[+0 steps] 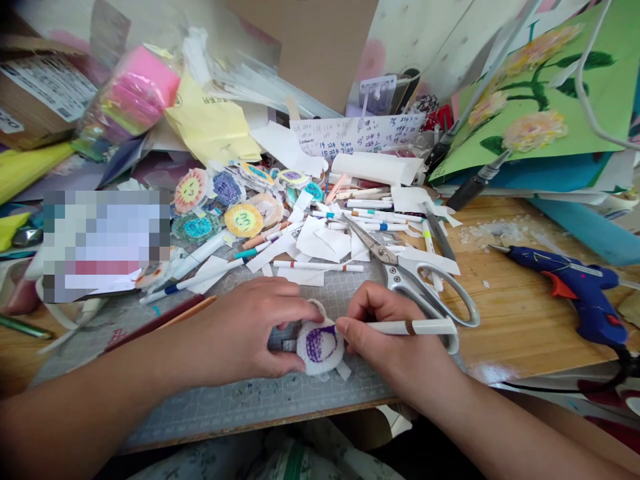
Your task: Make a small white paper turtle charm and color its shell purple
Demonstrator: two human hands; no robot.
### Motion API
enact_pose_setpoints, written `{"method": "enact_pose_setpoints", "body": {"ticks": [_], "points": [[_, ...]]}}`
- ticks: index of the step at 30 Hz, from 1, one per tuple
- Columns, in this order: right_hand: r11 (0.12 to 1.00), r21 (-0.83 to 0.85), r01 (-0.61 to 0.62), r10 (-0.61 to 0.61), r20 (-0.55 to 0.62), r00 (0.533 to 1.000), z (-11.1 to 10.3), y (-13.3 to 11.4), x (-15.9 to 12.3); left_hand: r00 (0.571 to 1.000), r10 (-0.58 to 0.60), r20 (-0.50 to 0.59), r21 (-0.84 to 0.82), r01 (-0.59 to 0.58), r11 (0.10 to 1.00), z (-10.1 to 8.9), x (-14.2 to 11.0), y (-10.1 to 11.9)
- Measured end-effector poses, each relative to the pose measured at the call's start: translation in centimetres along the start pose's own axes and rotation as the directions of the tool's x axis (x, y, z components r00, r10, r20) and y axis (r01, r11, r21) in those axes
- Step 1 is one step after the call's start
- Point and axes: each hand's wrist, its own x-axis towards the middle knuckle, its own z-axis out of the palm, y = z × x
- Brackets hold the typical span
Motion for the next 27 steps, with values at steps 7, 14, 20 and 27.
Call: {"method": "enact_pose_setpoints", "body": {"ticks": [7,14,20,27], "points": [[1.0,0.011,0.003,-0.003,-0.005,1.0,-0.21,0.19,-0.04,1.0,-0.007,0.003,0.004,0.007,1.0,-0.01,-0.05,0.05],[0.999,0.034,-0.013,0.013,0.001,1.0,-0.33,0.42,0.14,1.0,-0.007,0.003,0.008,0.007,1.0,0.0,0.02,0.02],[0.993,0.12,0.0,-0.001,0.013,1.0,-0.4,0.7,0.02,1.0,-0.008,0.015,0.019,0.008,1.0,-0.05,-0.01,0.13],[0.996,0.089,0.0,0.005,-0.053,0.999,0.05,0.35,-0.02,1.0,-0.01,0.009,0.021,0.01,1.0,-0.12,0.0,0.14]]}}
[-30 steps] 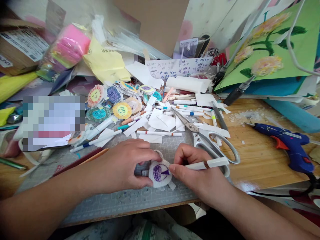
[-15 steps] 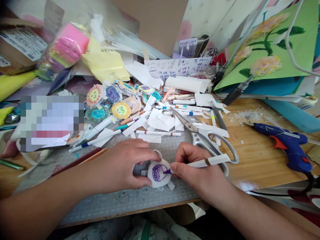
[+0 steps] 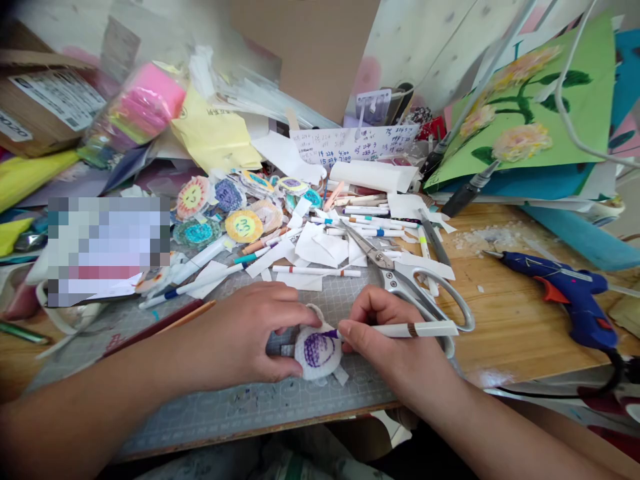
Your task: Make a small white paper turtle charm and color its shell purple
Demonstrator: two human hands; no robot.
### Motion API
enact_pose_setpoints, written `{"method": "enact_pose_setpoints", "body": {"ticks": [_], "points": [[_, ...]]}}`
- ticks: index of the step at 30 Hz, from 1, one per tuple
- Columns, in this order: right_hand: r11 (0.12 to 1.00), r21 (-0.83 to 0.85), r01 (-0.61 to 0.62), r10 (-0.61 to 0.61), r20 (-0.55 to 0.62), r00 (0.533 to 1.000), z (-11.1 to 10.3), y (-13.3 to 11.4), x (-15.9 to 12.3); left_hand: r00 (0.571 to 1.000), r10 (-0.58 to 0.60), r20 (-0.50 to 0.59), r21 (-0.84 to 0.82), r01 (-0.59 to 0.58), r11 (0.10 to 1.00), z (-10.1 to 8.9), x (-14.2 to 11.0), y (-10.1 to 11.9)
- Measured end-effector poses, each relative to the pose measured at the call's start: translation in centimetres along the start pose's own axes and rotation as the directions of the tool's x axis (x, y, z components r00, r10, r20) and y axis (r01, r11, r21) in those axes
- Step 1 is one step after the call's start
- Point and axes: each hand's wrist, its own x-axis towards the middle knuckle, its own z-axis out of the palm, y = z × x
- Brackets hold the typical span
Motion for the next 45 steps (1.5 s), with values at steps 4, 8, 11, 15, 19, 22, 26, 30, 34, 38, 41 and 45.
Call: {"method": "enact_pose_setpoints", "body": {"ticks": [4,8,11,15,19,22,26,30,34,38,41,45], "points": [[0.997,-0.066,-0.025,0.025,-0.007,1.0,0.2,-0.5,0.1,1.0,-0.002,-0.004,0.007,0.002,1.0,0.0,0.0,0.0],[0.998,-0.057,-0.031,0.032,0.015,0.999,-0.2,-0.4,0.1,1.0,0.003,-0.003,0.01,-0.003,1.0,0.0,0.0,0.0],[0.998,-0.061,0.012,-0.008,0.055,0.998,-0.6,0.0,-0.1,1.0,0.003,-0.002,0.007,-0.003,1.0,0.1,0.0,0.0],[0.998,-0.064,0.025,-0.021,0.053,0.998,-0.7,0.1,-0.3,1.0,0.005,-0.01,0.003,-0.005,1.0,0.1,-0.1,0.0],[0.988,-0.15,0.042,-0.034,0.057,0.998,-0.5,-0.3,-0.2,1.0,0.009,-0.01,-0.001,-0.009,1.0,0.0,-0.2,0.0],[0.988,-0.139,0.065,-0.056,0.069,0.996,-0.6,-0.2,-0.2,1.0,0.007,-0.009,0.002,-0.007,1.0,0.0,-0.2,0.0],[0.99,-0.129,0.05,-0.04,0.073,0.997,-0.8,0.2,-0.3,1.0,0.007,-0.009,0.005,-0.007,1.0,0.0,-0.2,0.0],[0.997,-0.055,0.06,-0.056,0.077,0.995,-0.8,0.3,-0.3,1.0,0.012,-0.006,0.001,-0.012,1.0,0.0,-0.1,0.0],[0.996,-0.073,0.052,-0.047,0.066,0.997,-0.8,0.1,-0.2,1.0,0.012,-0.017,-0.002,-0.012,1.0,0.0,-0.1,0.0],[0.99,-0.122,0.066,-0.056,0.084,0.995,-1.0,0.3,-0.4,1.0,0.01,-0.013,-0.013,-0.011,1.0,0.1,-0.1,0.0],[0.989,-0.133,0.056,-0.041,0.113,0.993,-1.1,0.3,-0.6,1.0,0.014,-0.02,-0.018,-0.014,1.0,0.1,0.0,0.0],[0.99,-0.138,0.034,-0.014,0.143,0.99,-0.8,-0.2,-0.9,1.0,0.015,-0.026,-0.004,-0.015,1.0,0.1,0.0,-0.1]]}}
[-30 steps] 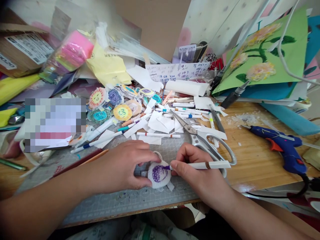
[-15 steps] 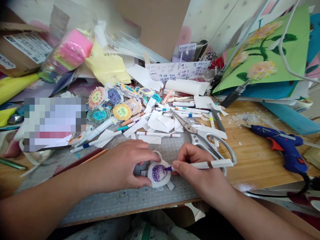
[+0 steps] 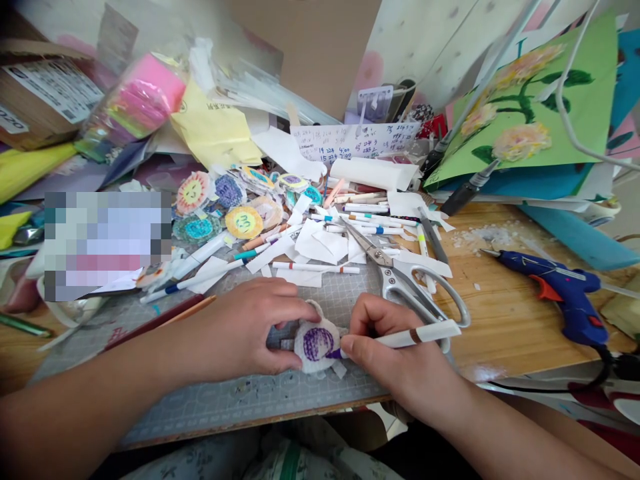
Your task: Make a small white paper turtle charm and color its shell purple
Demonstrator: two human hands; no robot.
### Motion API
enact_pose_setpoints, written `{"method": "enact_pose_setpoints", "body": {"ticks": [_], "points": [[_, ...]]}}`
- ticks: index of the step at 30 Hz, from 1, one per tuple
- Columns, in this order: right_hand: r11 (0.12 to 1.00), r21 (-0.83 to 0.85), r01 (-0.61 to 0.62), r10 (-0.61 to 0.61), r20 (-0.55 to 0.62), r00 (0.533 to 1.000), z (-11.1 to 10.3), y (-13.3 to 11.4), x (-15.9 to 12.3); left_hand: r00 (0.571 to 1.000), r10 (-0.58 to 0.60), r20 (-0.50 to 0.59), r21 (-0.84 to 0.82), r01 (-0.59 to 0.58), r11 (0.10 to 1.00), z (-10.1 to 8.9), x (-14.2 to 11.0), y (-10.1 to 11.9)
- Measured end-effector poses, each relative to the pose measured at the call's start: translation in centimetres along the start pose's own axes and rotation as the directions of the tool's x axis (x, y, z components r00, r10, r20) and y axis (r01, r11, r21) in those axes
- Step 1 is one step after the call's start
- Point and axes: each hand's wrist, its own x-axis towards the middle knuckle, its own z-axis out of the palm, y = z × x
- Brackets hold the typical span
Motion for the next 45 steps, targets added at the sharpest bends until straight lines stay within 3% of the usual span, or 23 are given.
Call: {"method": "enact_pose_setpoints", "body": {"ticks": [10,18,25,45], "points": [[0.997,-0.072,-0.011,0.011,0.006,1.0,0.8,-1.6,0.0,1.0,0.014,-0.001,0.005,-0.014,1.0,0.2,-0.1,-0.1],[1.0,-0.016,0.01,-0.012,-0.118,0.993,0.0,0.3,0.2,1.0,0.0,0.001,-0.014,0.0,1.0,0.1,-0.1,0.0],[0.998,-0.06,-0.009,0.007,-0.037,0.999,0.3,-0.5,0.0,1.0,0.009,0.003,0.001,-0.009,1.0,0.0,-0.1,0.0],[1.0,-0.024,-0.012,0.011,-0.034,0.999,0.8,-0.6,-0.1,1.0,0.016,0.014,0.017,-0.016,1.0,0.1,0.0,-0.1]]}}
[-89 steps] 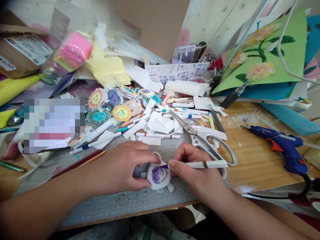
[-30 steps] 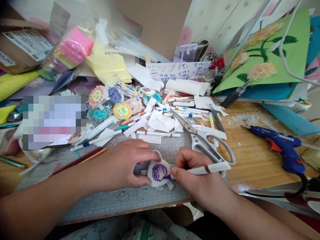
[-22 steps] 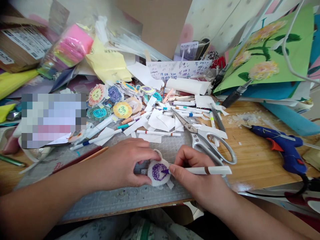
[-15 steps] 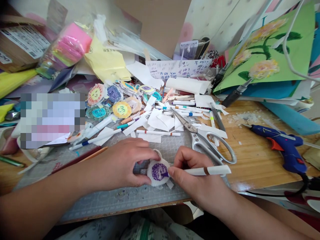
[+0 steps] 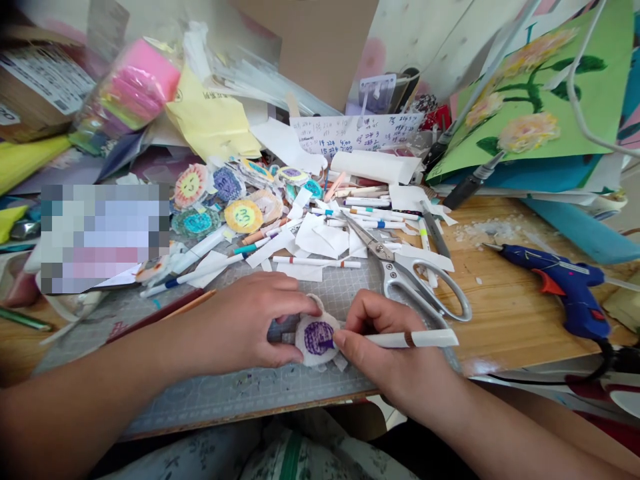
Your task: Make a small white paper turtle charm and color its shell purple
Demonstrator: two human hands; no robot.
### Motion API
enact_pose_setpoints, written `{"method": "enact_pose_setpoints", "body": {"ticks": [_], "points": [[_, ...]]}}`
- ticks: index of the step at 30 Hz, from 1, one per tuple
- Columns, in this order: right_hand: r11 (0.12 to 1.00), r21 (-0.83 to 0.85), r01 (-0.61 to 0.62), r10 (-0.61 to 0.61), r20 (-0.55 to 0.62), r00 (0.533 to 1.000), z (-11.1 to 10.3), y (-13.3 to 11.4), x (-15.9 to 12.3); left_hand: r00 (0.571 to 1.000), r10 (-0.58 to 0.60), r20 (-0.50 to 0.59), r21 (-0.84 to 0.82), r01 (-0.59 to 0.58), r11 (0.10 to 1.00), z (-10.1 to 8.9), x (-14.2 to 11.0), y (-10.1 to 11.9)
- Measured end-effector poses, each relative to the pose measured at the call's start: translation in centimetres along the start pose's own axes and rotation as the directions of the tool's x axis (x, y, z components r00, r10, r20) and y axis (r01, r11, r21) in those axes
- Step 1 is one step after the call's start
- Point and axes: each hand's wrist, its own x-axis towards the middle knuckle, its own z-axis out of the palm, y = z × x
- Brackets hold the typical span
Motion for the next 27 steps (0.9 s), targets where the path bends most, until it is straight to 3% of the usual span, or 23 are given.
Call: {"method": "enact_pose_setpoints", "body": {"ticks": [18,23,27], "points": [[0.999,-0.044,0.01,-0.014,-0.083,0.996,-0.46,0.35,0.24,1.0,-0.009,0.008,-0.019,0.009,1.0,-0.08,-0.02,0.08],[1.0,0.031,0.005,-0.005,-0.017,1.0,-0.29,0.19,-0.3,1.0,-0.021,0.011,-0.014,0.021,1.0,-0.09,-0.02,0.11],[1.0,-0.002,0.005,-0.005,0.016,1.0,-0.26,-0.19,-0.3,1.0,-0.023,0.01,-0.014,0.023,1.0,-0.18,0.0,0.17]]}}
